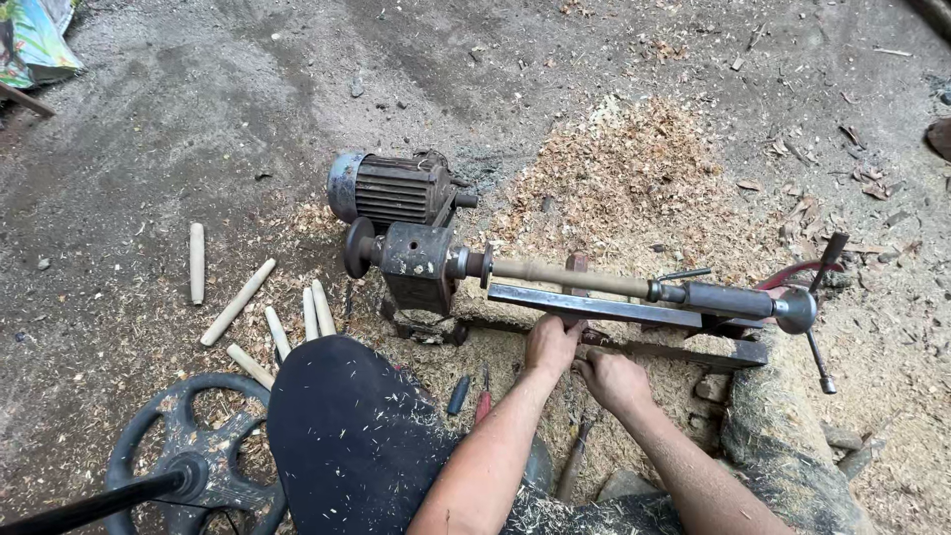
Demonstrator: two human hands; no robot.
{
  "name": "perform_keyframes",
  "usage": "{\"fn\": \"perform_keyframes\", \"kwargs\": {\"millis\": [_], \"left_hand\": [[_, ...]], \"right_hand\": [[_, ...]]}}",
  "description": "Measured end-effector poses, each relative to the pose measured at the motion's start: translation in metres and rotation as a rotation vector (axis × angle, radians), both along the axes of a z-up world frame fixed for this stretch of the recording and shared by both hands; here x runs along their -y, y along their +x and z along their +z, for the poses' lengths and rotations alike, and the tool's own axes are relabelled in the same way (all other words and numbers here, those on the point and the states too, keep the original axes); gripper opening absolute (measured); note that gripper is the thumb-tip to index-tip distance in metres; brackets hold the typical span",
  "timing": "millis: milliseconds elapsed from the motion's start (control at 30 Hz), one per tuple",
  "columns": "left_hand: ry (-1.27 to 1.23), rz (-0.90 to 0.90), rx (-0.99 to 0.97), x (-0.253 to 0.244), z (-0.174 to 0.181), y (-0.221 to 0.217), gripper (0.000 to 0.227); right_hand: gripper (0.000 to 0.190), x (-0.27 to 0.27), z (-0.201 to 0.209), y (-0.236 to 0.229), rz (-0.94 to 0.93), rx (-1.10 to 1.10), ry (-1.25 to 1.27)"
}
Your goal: The person operates a wood lathe to shape cylindrical wooden dowels. They mount a dowel, use a chisel to smooth and shape the rotating wood, and then remove the finished piece. The process is repeated with multiple dowels.
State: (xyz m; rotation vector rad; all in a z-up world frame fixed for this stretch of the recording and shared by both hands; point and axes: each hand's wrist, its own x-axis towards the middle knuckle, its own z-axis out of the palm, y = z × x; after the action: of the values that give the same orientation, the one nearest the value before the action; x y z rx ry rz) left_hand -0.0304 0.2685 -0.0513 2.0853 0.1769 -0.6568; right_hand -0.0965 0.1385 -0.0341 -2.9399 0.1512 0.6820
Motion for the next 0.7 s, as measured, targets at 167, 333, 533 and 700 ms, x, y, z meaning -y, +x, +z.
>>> {"fn": "perform_keyframes", "kwargs": {"millis": [167, 333, 533, 700], "left_hand": [[0.056, -0.013, 0.128, 0.001, -0.005, 0.002, 0.048], [0.076, -0.035, 0.117, -0.002, -0.002, -0.002, 0.049], [0.154, -0.093, 0.118, -0.002, -0.014, 0.002, 0.052], [0.069, -0.036, 0.293, 0.0, -0.03, -0.009, 0.049]], "right_hand": [[0.044, 0.004, -0.002, 0.002, 0.005, -0.041, 0.027], [0.043, 0.006, -0.025, 0.007, 0.04, -0.044, 0.13], [0.032, 0.008, -0.084, 0.003, -0.136, -0.034, 0.221], [0.031, 0.008, -0.134, 0.0, -0.014, 0.381, 0.272]]}}
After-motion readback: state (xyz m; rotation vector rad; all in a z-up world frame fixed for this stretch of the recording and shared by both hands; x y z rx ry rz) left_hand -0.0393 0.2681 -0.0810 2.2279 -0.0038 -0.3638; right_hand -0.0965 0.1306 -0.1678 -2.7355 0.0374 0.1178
